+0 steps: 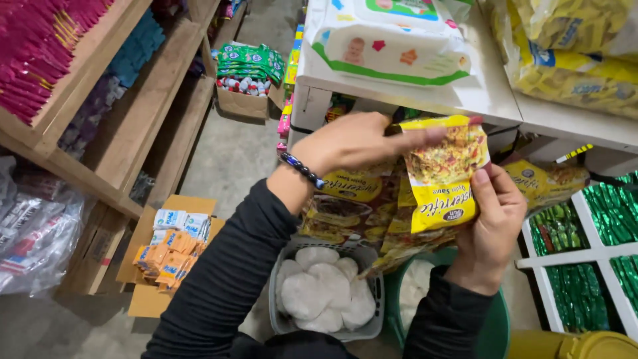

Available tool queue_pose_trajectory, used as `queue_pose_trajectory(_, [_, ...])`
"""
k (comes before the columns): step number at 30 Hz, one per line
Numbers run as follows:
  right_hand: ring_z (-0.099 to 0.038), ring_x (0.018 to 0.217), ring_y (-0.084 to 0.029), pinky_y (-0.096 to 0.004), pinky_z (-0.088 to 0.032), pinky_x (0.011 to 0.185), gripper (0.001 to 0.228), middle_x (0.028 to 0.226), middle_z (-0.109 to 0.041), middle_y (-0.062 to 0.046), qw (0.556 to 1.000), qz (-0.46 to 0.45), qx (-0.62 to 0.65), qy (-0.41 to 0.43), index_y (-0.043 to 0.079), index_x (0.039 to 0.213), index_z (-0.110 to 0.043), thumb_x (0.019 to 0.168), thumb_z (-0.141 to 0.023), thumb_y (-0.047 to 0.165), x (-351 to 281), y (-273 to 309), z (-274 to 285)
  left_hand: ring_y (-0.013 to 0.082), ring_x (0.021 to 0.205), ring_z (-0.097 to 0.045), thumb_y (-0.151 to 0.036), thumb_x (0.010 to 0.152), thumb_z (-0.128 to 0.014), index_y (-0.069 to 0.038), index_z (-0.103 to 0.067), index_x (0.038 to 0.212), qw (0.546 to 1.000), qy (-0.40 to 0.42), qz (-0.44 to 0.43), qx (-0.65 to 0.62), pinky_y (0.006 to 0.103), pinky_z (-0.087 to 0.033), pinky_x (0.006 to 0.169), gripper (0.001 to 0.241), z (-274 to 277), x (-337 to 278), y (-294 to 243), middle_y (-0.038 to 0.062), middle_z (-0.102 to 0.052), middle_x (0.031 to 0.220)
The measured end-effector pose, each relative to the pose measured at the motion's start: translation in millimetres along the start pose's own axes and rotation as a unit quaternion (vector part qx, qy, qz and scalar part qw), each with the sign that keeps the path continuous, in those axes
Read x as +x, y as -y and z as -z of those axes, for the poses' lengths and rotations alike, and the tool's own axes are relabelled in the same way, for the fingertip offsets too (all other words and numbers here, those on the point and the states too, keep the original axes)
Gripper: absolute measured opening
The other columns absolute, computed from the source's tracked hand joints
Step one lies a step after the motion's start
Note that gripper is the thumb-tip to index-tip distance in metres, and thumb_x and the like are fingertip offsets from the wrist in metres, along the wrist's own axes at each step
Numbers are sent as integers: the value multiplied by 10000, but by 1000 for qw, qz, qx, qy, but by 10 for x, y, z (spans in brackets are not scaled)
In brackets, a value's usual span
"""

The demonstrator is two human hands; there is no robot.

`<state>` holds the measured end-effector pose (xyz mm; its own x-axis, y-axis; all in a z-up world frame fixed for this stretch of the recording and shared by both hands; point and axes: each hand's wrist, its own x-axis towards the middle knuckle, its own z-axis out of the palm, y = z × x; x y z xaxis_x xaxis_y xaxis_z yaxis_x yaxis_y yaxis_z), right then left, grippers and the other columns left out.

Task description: Hanging individual sauce packets onto display strips on a store shelf.

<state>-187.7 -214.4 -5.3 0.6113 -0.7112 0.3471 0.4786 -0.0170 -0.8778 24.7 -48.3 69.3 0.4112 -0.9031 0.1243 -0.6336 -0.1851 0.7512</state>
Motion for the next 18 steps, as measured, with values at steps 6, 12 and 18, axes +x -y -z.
queue_pose_trajectory(6, [-712,973,-154,-282,-578,922,221,1154,-737,-127,1000,10,-2,9,-87,1255,-669,1087,-648,54,90,121,-6,452,963,-687,-652,995,-156,-237,-289,1712,989,59,-107,78,488,-505,870,839,-119,216,444,311,-706,989])
queue_pose_trajectory(12, [-727,1017,-183,-303,-586,975,226,1205,-736,-153,999,16,37,16,-97,1286,-660,1115,-624,45,192,185,77,373,958,-689,-732,1057,-128,75,-665,1127,997,54,52,17,433,-474,955,972,-2,50,159,280,-718,895])
queue_pose_trajectory(18, [-731,1045,-192,-312,-586,986,233,1223,-738,-162,997,-4,77,17,-92,1302,-656,1134,-607,62,179,191,0,399,767,-673,-826,909,-50,146,-601,777,999,31,35,15,460,-506,881,1124,-93,-32,237,290,-634,680])
